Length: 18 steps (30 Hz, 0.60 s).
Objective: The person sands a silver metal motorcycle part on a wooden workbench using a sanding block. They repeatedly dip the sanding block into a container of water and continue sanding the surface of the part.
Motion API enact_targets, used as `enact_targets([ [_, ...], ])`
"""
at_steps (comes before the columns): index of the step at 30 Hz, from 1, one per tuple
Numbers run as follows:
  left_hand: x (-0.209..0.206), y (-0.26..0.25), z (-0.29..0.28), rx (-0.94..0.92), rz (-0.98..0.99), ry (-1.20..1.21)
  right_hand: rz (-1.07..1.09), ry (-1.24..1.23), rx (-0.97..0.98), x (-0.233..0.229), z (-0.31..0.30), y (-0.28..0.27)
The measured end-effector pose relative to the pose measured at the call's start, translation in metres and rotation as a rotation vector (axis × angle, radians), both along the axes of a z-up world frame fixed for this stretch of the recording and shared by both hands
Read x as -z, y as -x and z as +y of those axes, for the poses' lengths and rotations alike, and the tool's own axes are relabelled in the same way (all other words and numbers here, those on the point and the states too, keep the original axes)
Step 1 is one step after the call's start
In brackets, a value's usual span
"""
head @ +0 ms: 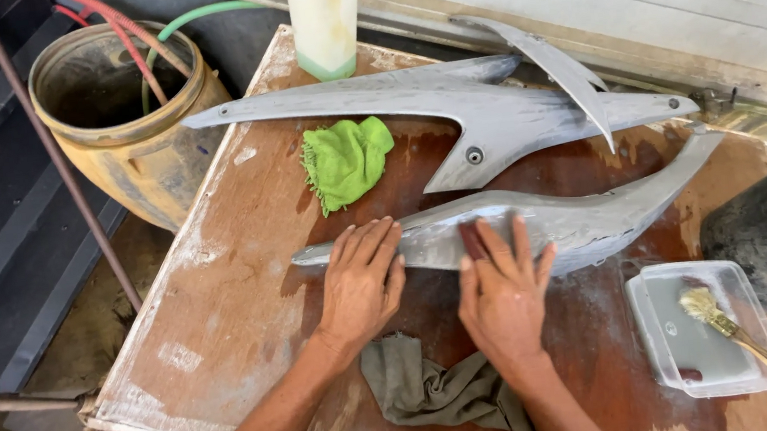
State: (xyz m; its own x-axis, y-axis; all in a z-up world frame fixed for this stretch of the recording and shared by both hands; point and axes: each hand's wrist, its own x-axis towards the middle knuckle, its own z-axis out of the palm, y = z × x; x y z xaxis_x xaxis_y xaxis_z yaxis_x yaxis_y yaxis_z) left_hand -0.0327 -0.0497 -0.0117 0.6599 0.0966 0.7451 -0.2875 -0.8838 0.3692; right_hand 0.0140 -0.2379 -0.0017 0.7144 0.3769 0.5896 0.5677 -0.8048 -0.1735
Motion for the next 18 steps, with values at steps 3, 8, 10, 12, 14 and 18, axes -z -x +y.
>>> enact_targets([
  [3, 0.006, 0.001, -0.001, 0.002, 0.009, -0.011, 0.003, 0.006, -0.067, -0.009, 0.015, 0.015],
  [8, 0.007, -0.001, -0.001, -0.002, 0.0, 0.002, 0.016, -0.036, -0.048, -0.008, -0.009, 0.002],
  [10, 0.008, 0.002, -0.001, 0.007, -0.002, 0.001, -0.013, -0.037, -0.003, -0.004, -0.014, 0.001],
  [12, 0.006, 0.001, -0.002, 0.009, 0.016, -0.007, -0.008, -0.021, -0.078, 0.008, -0.017, -0.007],
  [14, 0.003, 0.003, -0.001, 0.026, 0.021, -0.029, -0.005, -0.084, -0.155, -0.008, -0.016, 0.0],
  [18, -0.01, 0.01, -0.007, 0.088, 0.053, -0.053, -0.087, -0.138, -0.142, 0.002, -0.052, -0.017],
])
